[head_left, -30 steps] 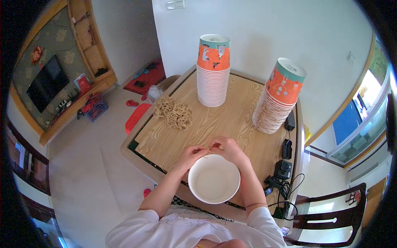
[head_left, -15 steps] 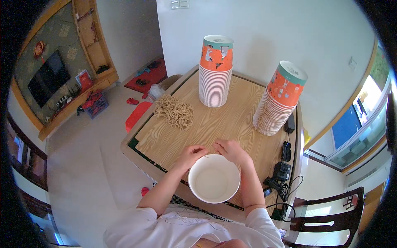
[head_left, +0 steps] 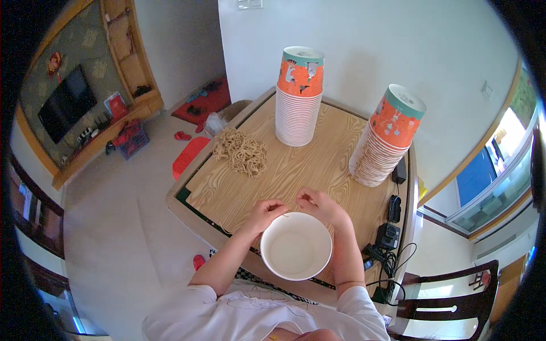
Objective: Putting rubber bands on paper bowls and stacking them.
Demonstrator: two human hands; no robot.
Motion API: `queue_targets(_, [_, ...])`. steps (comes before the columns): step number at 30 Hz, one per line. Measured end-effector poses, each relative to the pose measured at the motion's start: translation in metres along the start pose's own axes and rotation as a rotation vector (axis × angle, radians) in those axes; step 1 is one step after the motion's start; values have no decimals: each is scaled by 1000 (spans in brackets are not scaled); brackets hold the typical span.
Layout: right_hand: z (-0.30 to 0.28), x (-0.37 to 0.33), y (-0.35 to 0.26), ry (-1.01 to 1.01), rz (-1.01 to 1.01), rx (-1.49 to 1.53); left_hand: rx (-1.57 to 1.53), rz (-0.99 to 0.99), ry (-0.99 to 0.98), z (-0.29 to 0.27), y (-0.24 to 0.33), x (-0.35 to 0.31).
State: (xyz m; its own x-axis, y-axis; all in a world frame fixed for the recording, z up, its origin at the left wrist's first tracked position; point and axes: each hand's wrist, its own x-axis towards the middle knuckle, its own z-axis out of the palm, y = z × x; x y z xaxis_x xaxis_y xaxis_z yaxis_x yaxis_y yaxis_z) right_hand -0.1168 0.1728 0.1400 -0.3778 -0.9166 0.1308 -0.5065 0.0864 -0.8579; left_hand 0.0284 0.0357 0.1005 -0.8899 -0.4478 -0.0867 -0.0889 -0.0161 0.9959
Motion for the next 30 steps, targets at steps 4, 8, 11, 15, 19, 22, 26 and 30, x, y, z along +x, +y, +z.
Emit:
queue_targets(4, [-3,5,9,-29,-85,3,48,-28,-16,-2,-4,2])
queue_targets(8, [0,7,11,18,-50,-92,-214,92,-53,-18,-10,5])
queue_targets(11, [2,8,12,30,-42,-91,-186,112,-166,-28,2,2])
queue_targets(15, [8,13,10,-20,5,-127,91,291,-270,-37,1,5])
queue_targets(19, [10,18,20,-99,-20,-199,378,424,-197,-26,-8,12])
queue_targets(22, [13,17,21,-92,-11,-188,396,426,-227,-22,-7,13])
queue_targets(26, [13,15,19,-29,-23,-226,414,465,-243,-22,-12,14])
queue_targets(30, [8,13,11,-92,5,-168,324,335,-261,-20,-12,14])
